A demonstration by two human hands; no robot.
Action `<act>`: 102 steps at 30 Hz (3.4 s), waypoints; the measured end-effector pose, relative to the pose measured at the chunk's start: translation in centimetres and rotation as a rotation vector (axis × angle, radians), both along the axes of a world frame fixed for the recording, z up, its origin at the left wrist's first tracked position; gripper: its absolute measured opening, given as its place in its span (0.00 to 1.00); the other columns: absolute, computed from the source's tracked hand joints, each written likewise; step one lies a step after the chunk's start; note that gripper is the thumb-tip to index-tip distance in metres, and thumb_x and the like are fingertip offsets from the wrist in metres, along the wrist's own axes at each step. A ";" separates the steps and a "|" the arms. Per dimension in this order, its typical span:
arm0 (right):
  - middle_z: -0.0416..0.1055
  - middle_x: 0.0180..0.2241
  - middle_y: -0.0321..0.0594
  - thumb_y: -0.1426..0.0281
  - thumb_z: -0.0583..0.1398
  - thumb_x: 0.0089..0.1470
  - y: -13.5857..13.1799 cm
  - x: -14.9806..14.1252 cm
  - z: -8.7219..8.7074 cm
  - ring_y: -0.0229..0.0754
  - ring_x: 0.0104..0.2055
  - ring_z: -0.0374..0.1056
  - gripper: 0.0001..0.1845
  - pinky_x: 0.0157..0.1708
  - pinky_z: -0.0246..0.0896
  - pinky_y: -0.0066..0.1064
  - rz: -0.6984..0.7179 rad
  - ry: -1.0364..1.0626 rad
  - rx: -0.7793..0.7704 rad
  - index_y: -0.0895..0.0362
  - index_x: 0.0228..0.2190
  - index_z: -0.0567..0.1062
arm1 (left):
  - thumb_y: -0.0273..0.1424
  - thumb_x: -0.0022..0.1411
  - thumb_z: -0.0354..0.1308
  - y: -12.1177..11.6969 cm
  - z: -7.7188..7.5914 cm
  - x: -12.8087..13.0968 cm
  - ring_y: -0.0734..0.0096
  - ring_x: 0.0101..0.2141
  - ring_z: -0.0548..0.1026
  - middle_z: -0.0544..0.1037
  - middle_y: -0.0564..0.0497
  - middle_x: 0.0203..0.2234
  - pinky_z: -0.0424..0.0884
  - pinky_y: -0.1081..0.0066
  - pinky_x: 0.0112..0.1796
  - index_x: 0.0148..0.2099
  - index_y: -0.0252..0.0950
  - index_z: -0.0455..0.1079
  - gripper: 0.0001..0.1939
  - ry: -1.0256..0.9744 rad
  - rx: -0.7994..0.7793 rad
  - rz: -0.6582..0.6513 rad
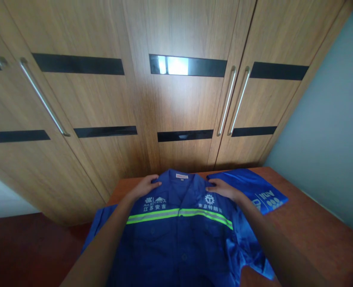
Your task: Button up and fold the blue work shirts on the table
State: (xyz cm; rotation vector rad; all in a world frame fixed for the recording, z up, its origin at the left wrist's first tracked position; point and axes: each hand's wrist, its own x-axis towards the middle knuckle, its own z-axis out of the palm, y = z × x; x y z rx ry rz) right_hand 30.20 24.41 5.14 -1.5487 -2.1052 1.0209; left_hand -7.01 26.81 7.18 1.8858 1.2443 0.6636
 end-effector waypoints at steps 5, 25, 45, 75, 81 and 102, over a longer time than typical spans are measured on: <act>0.75 0.46 0.44 0.58 0.60 0.53 -3.5 0.8 2.4 0.46 0.45 0.72 0.22 0.46 0.67 0.37 0.077 0.578 -0.269 0.56 0.47 0.72 | 0.46 0.59 0.54 -1.0 4.2 -1.0 0.64 0.38 0.73 0.77 0.50 0.37 0.70 0.68 0.40 0.41 0.36 0.71 0.19 -0.043 0.168 0.080; 0.75 0.35 0.41 0.57 0.62 0.50 -0.5 -1.9 -0.1 0.45 0.42 0.70 0.17 0.46 0.64 0.38 -0.155 0.352 0.049 0.57 0.36 0.74 | 0.47 0.59 0.53 -3.9 11.1 0.2 0.67 0.34 0.72 0.75 0.54 0.29 0.68 0.72 0.38 0.35 0.36 0.71 0.19 0.103 0.440 0.060; 0.76 0.27 0.41 0.69 0.52 0.51 -4.1 4.7 -1.9 0.44 0.32 0.72 0.13 0.32 0.63 0.30 -0.237 0.000 0.068 0.58 0.25 0.75 | 0.42 0.60 0.53 -4.1 5.5 0.0 0.66 0.35 0.75 0.78 0.53 0.31 0.68 0.71 0.38 0.36 0.38 0.73 0.14 0.167 0.350 -0.022; 0.77 0.40 0.43 0.58 0.48 0.63 -7.3 6.6 4.2 0.46 0.42 0.74 0.20 0.43 0.64 0.32 -0.302 -0.225 0.792 0.55 0.40 0.75 | 0.50 0.55 0.54 -7.4 7.4 -6.2 0.69 0.26 0.73 0.75 0.54 0.22 0.66 0.74 0.26 0.29 0.36 0.72 0.21 0.250 0.130 0.116; 0.79 0.36 0.42 0.56 0.52 0.62 -9.5 7.0 15.8 0.45 0.34 0.75 0.21 0.35 0.66 0.31 -0.374 -0.267 1.166 0.56 0.38 0.78 | 0.47 0.59 0.52 -8.3 15.2 -6.6 0.69 0.30 0.73 0.77 0.54 0.28 0.67 0.74 0.32 0.35 0.37 0.73 0.19 0.372 0.592 0.347; 0.76 0.43 0.50 0.59 0.48 0.64 1.9 6.4 24.3 0.52 0.44 0.71 0.21 0.40 0.63 0.38 -0.413 -0.807 0.804 0.57 0.43 0.75 | 0.44 0.64 0.46 1.0 22.8 -3.2 0.57 0.42 0.76 0.79 0.45 0.40 0.68 0.66 0.40 0.47 0.40 0.75 0.21 0.980 0.635 0.466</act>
